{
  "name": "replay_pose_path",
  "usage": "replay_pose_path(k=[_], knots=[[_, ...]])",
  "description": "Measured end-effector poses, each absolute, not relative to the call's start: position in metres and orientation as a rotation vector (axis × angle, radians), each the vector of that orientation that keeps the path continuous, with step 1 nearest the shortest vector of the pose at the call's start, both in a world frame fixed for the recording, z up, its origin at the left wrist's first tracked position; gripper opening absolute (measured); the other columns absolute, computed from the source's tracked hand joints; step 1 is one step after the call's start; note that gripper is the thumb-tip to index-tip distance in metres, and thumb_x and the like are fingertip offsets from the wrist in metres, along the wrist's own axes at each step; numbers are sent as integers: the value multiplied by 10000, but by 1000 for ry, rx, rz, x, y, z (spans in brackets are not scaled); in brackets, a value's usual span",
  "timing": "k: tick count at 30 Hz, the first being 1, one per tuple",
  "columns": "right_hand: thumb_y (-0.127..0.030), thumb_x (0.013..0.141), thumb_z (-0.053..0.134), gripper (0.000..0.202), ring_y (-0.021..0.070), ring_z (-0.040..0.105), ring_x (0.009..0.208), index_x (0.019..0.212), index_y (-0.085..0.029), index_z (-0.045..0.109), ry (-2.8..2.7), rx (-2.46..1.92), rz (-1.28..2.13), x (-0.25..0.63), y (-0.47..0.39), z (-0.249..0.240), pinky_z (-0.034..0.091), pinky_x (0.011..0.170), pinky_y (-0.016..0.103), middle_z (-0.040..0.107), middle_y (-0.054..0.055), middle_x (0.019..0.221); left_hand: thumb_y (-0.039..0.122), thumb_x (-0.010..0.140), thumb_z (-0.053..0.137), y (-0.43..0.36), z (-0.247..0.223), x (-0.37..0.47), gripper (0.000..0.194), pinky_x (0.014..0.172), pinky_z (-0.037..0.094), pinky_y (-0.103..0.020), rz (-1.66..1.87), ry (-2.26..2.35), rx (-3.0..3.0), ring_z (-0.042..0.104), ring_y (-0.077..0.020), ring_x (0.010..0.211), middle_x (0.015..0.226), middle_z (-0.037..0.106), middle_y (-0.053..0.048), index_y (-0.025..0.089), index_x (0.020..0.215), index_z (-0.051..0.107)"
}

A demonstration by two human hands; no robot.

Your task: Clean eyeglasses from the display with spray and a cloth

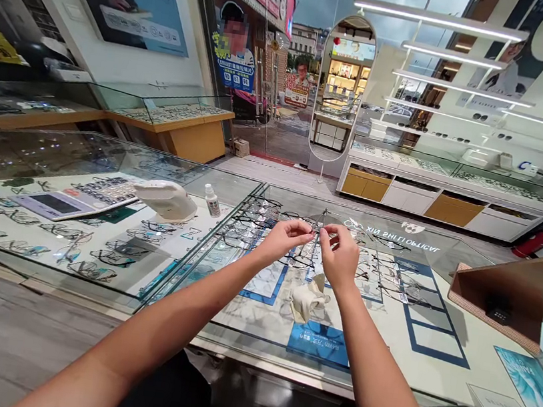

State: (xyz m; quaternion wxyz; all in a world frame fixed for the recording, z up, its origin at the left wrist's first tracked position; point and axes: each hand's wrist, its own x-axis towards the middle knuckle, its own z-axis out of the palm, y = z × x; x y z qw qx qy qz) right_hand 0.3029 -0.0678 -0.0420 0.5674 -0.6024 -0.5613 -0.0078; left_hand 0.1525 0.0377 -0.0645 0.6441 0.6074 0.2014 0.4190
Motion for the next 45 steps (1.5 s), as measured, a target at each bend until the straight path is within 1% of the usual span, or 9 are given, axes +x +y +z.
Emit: replay_pose_path(k=[14, 18, 23, 29, 33, 36, 40, 42, 45], knots=[[-518, 952, 673, 306, 166, 547, 606, 906, -217, 700, -1202, -1361, 234, 310, -60, -51, 424, 610, 317, 665, 5, 720, 554, 629, 980, 37, -67, 155, 519, 903, 541, -350, 1007, 482, 1370, 694, -184, 908, 964, 763, -68, 159, 876, 754], [-534, 868, 731, 325, 188, 593, 661, 880, -212, 688, -1065, -1319, 377, 312, -56, -50, 472, 620, 321, 667, 19, 726, 559, 621, 983, 38, -63, 152, 515, 928, 540, -342, 1065, 498, 1340, 701, -181, 943, 996, 767, -64, 163, 856, 752], [-474, 726, 791, 291, 174, 583, 626, 777, -211, 676, -858, -1306, 502, 318, -54, -43, 460, 576, 303, 634, 2, 670, 585, 609, 988, 43, -54, 146, 559, 845, 546, -306, 1117, 544, 1231, 684, -160, 891, 952, 769, -59, 167, 890, 746], [-374, 676, 729, 183, 123, 489, 525, 715, -203, 677, -697, -1344, 691, 324, -53, -42, 338, 496, 265, 608, -10, 613, 519, 593, 1017, 51, -42, 134, 560, 878, 622, -368, 1156, 513, 1034, 717, -228, 1101, 1091, 759, -67, 191, 898, 681], [-379, 650, 707, 198, 140, 489, 516, 719, -199, 661, -678, -1396, 746, 327, -50, -48, 330, 493, 279, 601, 3, 611, 509, 589, 1024, 54, -39, 132, 569, 884, 636, -378, 1216, 503, 988, 715, -220, 1101, 1091, 735, -53, 195, 900, 664], [-386, 660, 732, 234, 165, 531, 597, 784, -203, 657, -675, -1433, 696, 329, -50, -49, 390, 553, 300, 638, 17, 701, 514, 602, 1017, 55, -39, 132, 558, 862, 623, -344, 1241, 506, 1043, 708, -181, 1002, 1059, 738, -47, 193, 898, 669], [-416, 774, 747, 295, 220, 601, 851, 977, -222, 654, -856, -1455, 153, 324, -58, -43, 493, 819, 368, 677, 37, 926, 538, 594, 1012, 53, -41, 134, 561, 790, 581, -279, 1246, 505, 1132, 637, -104, 818, 1061, 713, -35, 181, 869, 679], [-428, 866, 709, 258, 260, 620, 966, 1023, -225, 683, -1068, -1423, -61, 315, -64, -39, 494, 922, 421, 693, 67, 1014, 547, 592, 1007, 50, -42, 136, 561, 784, 570, -272, 1218, 494, 1169, 620, -96, 821, 1141, 690, -45, 172, 853, 680], [-420, 933, 702, 300, 308, 631, 1135, 1181, -254, 727, -1389, -1365, -52, 299, -71, -37, 489, 1034, 483, 725, 100, 1177, 533, 625, 992, 42, -44, 139, 522, 852, 563, -295, 1147, 462, 1243, 640, -134, 929, 1220, 676, -69, 170, 854, 694]])
